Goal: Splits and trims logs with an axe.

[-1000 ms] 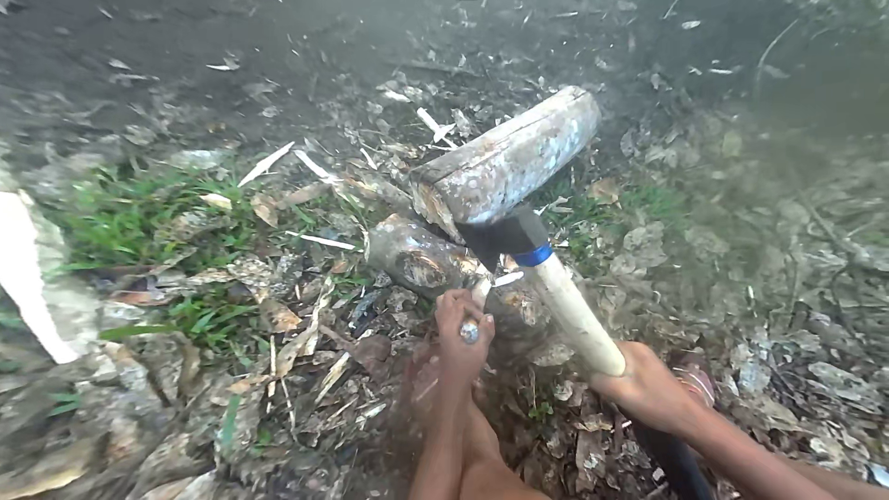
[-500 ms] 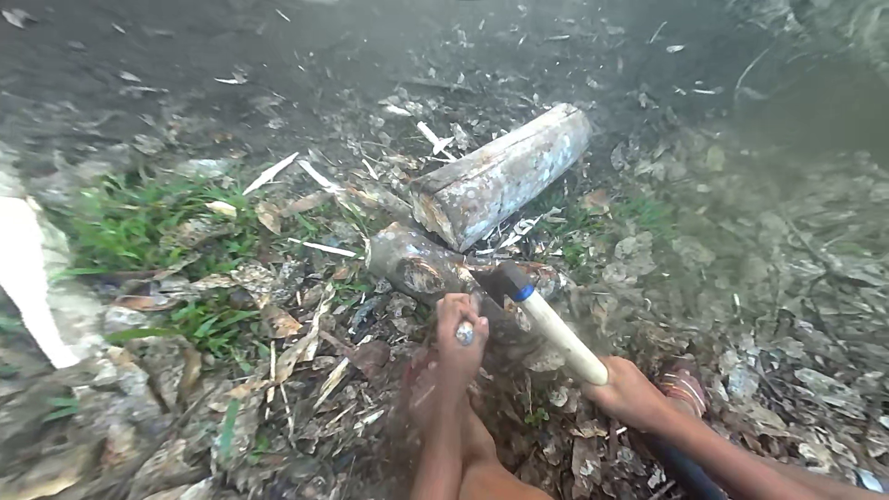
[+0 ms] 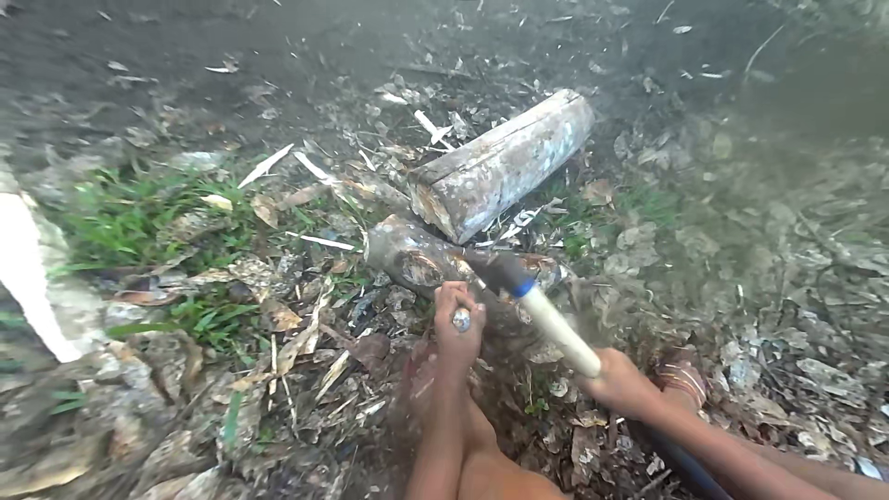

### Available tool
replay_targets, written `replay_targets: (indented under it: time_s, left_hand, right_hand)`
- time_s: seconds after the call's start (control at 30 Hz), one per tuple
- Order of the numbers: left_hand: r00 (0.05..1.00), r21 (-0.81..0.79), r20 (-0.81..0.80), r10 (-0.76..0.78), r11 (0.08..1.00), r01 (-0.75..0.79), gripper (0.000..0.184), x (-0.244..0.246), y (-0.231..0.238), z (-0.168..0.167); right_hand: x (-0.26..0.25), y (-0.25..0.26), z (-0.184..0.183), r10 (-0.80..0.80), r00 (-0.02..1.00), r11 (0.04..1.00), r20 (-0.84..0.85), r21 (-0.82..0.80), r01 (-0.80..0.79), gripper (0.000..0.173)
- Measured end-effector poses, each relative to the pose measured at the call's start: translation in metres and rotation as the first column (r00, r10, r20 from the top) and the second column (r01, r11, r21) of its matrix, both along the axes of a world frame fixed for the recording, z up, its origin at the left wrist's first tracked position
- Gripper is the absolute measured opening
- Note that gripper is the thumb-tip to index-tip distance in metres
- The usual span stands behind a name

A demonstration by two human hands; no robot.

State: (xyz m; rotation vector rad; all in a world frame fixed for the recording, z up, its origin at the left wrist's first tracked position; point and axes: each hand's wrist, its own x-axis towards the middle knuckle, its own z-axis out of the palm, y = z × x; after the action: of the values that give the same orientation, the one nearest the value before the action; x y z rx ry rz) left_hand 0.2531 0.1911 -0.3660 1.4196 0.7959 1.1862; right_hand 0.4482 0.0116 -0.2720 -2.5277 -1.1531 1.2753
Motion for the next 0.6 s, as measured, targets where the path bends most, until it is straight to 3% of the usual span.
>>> replay_targets:
  time_s: [0.07,0.2,0.3,0.4,0.47,0.53,0.6]
  left_hand:
    - [1.000,0.020,0.007,0.001,1.000,-0.001,0.020,-0.002,0.001,-0.003]
    - [1.000,0.034,-0.009,0.015,0.999,-0.015,0.017,-0.001,-0.003,-0.004]
    - [0.999,0.017,-0.035,0.024,1.000,-0.024,0.016,0.007,-0.002,0.002]
    - [0.998,0.014,-0.065,0.024,1.000,-0.024,0.013,0.010,-0.001,0.007]
    - [0.998,0.016,-0.057,0.028,1.000,-0.027,0.012,0.012,0.001,0.008]
    - [0.999,0.006,-0.028,0.022,1.000,-0.022,0.012,0.010,0.002,0.007]
    - [1.000,0.010,0.003,0.007,1.000,-0.007,0.014,0.006,0.005,0.003]
  right_hand:
    - [0.000,-0.002,-0.018,-0.019,1.000,0.994,0.016,-0.106,0.021,0.031]
    - [-0.009,-0.003,0.015,-0.029,0.999,0.998,0.036,-0.060,0.031,0.030]
    - [-0.015,0.001,0.052,-0.050,0.998,0.981,0.041,0.191,0.042,0.023]
    - [-0.025,0.007,0.084,-0.029,0.999,0.867,0.043,0.498,0.003,0.021]
    - [-0.029,0.010,0.093,0.006,0.998,0.806,0.061,0.591,-0.040,0.022]
    - [-0.027,0.006,0.081,0.017,0.998,0.838,0.061,0.543,-0.047,0.021]
    - [-0.019,0.000,0.047,0.021,0.998,0.955,0.056,0.296,-0.037,0.022]
